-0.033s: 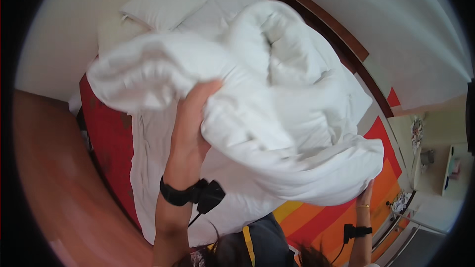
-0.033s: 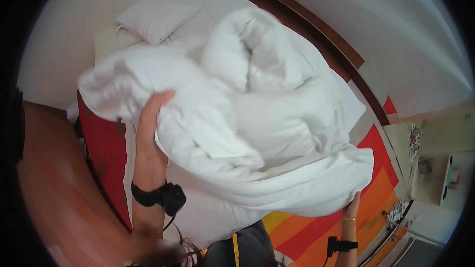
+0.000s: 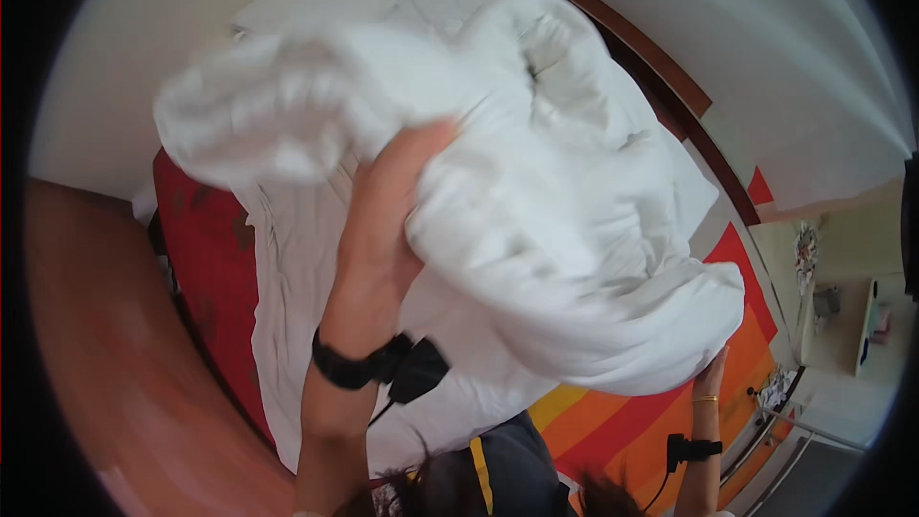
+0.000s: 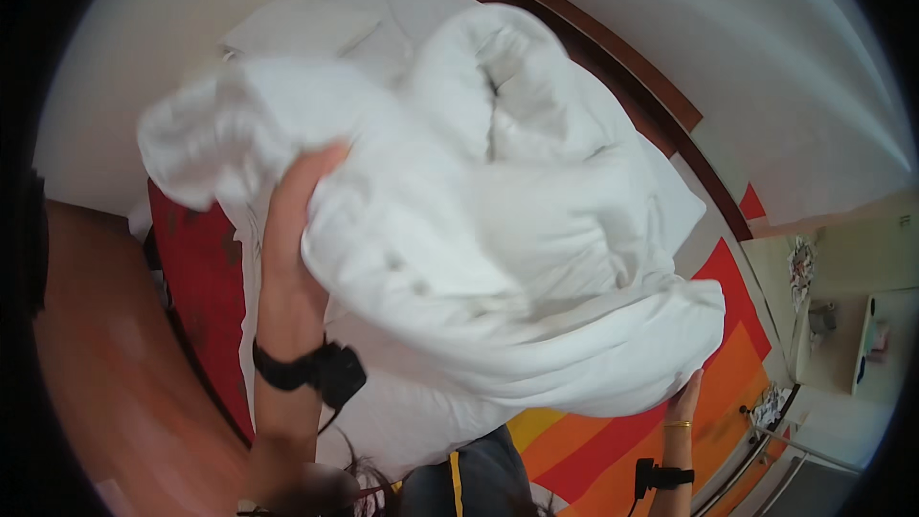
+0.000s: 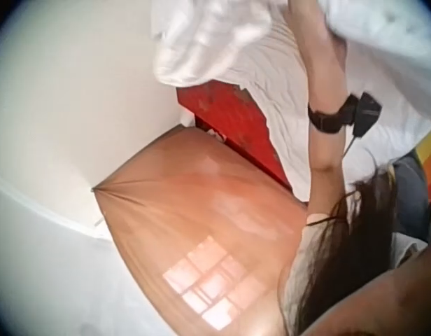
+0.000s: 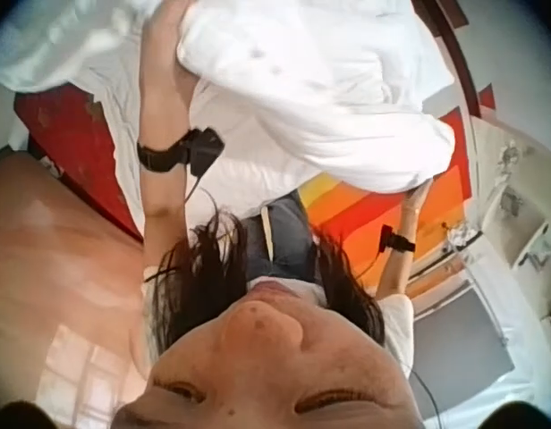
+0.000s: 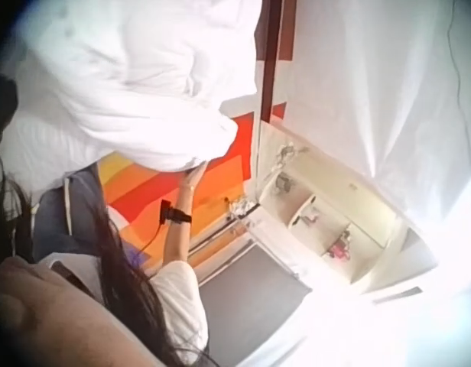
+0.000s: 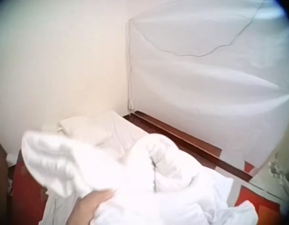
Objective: The recorder is making a bed by smoothing sheets, fluffing pillows, and tucking in the corners.
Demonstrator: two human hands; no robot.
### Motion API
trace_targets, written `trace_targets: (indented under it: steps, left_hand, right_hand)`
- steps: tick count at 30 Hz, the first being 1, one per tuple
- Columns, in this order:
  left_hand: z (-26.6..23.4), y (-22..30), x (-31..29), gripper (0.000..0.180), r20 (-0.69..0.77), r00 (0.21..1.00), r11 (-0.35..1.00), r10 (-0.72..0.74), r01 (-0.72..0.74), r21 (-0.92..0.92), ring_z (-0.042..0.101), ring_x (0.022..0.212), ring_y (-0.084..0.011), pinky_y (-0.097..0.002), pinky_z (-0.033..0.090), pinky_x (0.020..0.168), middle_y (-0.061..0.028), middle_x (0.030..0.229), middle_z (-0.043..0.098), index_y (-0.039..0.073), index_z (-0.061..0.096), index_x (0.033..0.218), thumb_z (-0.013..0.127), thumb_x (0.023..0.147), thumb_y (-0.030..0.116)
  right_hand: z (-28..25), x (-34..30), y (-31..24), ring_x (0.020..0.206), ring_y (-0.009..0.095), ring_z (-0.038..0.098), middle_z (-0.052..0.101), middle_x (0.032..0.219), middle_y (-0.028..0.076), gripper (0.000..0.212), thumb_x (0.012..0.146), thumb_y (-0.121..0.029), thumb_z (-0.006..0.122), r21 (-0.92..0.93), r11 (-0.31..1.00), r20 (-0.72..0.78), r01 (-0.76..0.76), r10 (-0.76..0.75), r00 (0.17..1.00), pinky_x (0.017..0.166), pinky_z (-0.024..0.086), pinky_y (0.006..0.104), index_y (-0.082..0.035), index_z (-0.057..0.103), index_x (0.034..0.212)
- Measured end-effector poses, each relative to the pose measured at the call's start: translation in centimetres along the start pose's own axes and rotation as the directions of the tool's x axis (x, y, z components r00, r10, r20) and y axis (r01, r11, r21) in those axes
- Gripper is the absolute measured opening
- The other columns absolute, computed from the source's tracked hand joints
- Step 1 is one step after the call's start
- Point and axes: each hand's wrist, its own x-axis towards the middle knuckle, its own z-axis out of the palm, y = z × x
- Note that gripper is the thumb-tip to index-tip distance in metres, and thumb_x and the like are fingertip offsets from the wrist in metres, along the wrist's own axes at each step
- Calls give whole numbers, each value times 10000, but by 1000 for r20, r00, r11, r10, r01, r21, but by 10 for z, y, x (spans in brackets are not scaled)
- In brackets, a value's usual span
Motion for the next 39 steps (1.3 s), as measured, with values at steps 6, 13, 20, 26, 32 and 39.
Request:
trace_targets:
  steps: [6, 13, 20, 26, 32, 39]
  left_hand:
    - [121, -67, 140, 616, 575, 768, 622, 282, -603, 500, 510, 921, -227, -306, 381, 764, -164, 971, 532, -26, 357, 1113, 576, 688, 363]
    - [40, -246, 187, 733, 552, 812, -111, -193, -577, 810, 69, 1248, -166, -433, 64, 968, -129, 1335, 135, 8, 223, 1248, 419, 738, 497]
    - [26, -251, 208, 728, 561, 823, 9, -86, -563, 826, 134, 1237, -145, -402, 62, 981, -72, 1331, 194, 36, 256, 1249, 400, 718, 513]
    - [-1, -235, 178, 491, 645, 764, 215, 19, -633, 743, 346, 1127, -191, -375, 216, 940, -99, 1172, 426, 41, 467, 1081, 474, 729, 384]
    - [-209, -250, 89, 267, 196, 847, 366, 493, -407, 837, 493, 809, -280, -356, 395, 700, -98, 842, 521, 52, 496, 859, 559, 609, -19]
    - [-346, -292, 54, 534, -6, 992, -294, 127, 43, 955, 382, 1025, -255, -378, 325, 834, -104, 1095, 397, 68, 423, 1080, 653, 598, 89]
  right_hand:
    - [54, 5, -5, 1220, 242, 160, 135, 1336, 106, 698, 790, -477, 389, -489, 847, -197, 208, -339, 920, 984, 149, 351, -24, 162, 1271]
    - [233, 9, 28, 1224, 340, 96, 90, 1316, 220, 773, 687, -321, 565, -842, -17, 504, 540, -384, 774, 956, 131, 467, -23, 157, 1271]
    - [319, 72, 94, 1232, 318, 76, 74, 1314, 223, 662, 789, -339, 411, -789, 164, 406, 592, -585, 702, 955, 75, 489, 18, 117, 1263]
    - [360, 103, 113, 1225, 351, 51, 66, 1295, 269, 683, 790, -369, 378, -792, 38, 468, 610, -604, 645, 956, 53, 489, 37, 92, 1258]
    - [351, 149, 117, 1222, 365, 40, 59, 1290, 282, 784, 751, -432, 424, -854, -190, 463, 484, -702, 542, 953, 62, 496, 38, 59, 1261]
    - [357, 181, 78, 1221, 362, 58, 66, 1295, 265, 860, 725, -492, 468, -768, -351, 612, 535, -646, 455, 944, 88, 510, 33, 47, 1261]
